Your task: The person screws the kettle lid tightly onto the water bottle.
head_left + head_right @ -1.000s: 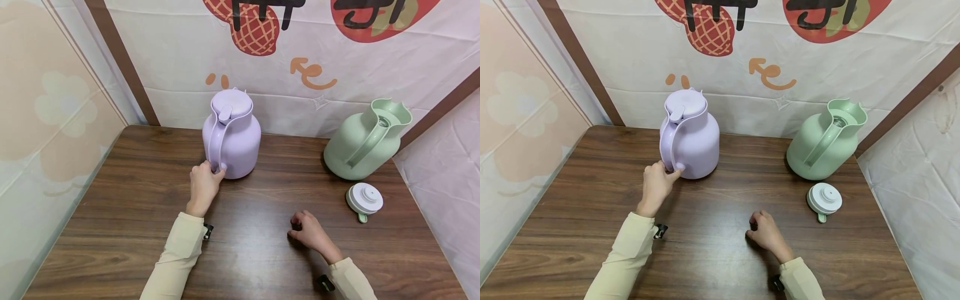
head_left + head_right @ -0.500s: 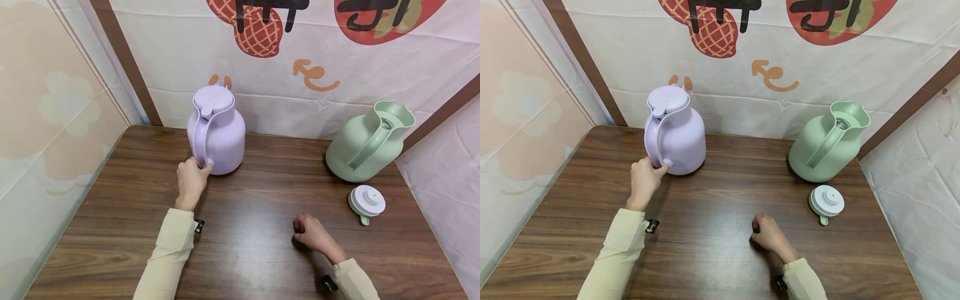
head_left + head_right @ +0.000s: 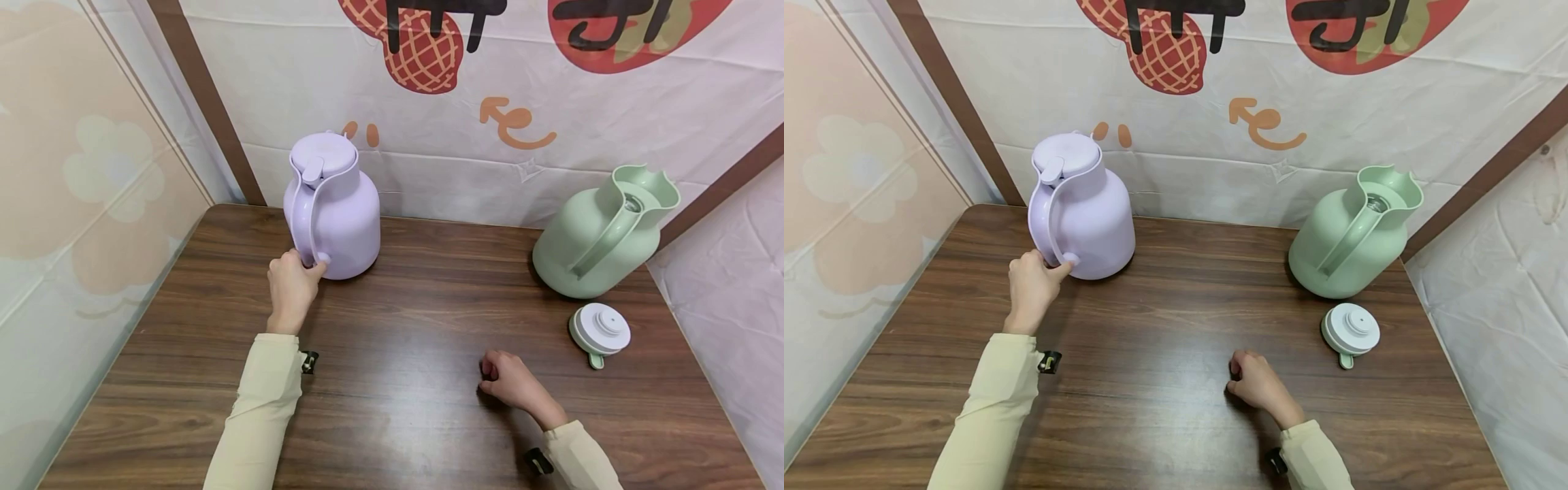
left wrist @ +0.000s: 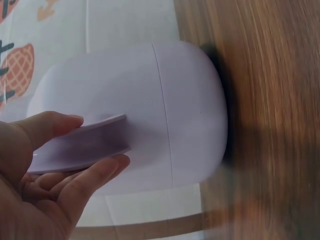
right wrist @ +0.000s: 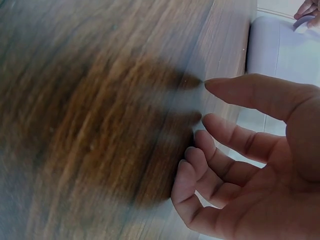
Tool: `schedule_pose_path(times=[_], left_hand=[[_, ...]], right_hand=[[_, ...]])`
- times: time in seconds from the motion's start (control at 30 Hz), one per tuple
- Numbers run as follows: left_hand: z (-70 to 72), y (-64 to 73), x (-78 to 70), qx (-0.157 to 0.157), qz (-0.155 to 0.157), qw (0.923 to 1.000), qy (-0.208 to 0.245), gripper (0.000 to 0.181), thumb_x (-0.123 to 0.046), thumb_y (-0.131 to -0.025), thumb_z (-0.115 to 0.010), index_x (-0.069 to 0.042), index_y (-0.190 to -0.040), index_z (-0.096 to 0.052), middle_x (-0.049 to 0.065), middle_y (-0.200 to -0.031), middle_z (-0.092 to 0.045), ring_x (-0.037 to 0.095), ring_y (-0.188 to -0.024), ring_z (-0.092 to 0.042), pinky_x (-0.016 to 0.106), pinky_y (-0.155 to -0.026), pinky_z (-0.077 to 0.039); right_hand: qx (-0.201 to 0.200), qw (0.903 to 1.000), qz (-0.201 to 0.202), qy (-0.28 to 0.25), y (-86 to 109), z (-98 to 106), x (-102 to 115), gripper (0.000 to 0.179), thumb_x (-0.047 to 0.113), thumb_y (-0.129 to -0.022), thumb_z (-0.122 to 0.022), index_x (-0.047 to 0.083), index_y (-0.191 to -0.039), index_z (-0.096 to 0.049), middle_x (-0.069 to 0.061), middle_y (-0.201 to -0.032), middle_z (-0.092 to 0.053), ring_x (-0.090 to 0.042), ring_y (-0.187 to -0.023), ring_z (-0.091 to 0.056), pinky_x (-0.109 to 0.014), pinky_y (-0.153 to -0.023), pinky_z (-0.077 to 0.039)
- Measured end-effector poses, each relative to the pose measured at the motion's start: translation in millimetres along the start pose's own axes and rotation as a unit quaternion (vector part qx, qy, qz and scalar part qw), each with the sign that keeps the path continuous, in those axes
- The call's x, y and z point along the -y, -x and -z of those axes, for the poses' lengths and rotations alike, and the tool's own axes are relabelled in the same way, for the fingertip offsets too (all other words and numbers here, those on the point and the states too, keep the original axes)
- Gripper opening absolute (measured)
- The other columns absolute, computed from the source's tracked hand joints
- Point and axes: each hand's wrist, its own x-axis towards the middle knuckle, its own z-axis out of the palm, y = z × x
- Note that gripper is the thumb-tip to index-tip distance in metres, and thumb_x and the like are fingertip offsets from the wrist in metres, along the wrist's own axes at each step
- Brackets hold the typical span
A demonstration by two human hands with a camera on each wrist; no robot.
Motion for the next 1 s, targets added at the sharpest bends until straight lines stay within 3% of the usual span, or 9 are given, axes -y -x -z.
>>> schedule_pose_path(times=[0.4,0.63,1.0], left_hand=[[8.7,-13.3,12.8,-0.001,0.018,0.9998,-0.007,0.032,-0.017,-0.076,-0.07,0.013,-0.071,-0.059,0.028,-0.065,-0.058,0.047,-0.067,-0.055,0.051,-0.064,-0.042],[13.2,-19.8,16.6,0.015,0.044,0.9988,-0.013,0.037,-0.023,-0.077,-0.07,0.013,-0.077,-0.061,0.029,-0.071,-0.06,0.047,-0.072,-0.055,0.051,-0.066,-0.042],[16.8,-31.0,23.1,0.011,0.041,0.9988,-0.026,0.038,-0.021,-0.075,-0.071,0.016,-0.077,-0.061,0.032,-0.074,-0.059,0.051,-0.076,-0.054,0.052,-0.071,-0.041]], right_hand=[[0.0,1.0,-0.002,0.001,-0.6,0,-1,0.021,0.003,-0.067,-0.071,0.008,-0.073,-0.051,-0.001,-0.067,-0.045,-0.013,-0.06,-0.043,-0.03,-0.057,-0.037],[-0.002,1.0,0.004,0.001,-1.3,0,-2,0.022,0.003,-0.066,-0.072,0.008,-0.072,-0.051,-0.001,-0.066,-0.045,-0.012,-0.059,-0.043,-0.029,-0.056,-0.037],[0.004,1.0,-0.003,-0.003,-1.5,1,-2,0.021,0.003,-0.067,-0.072,0.008,-0.072,-0.051,-0.001,-0.065,-0.045,-0.013,-0.059,-0.043,-0.029,-0.056,-0.037]])
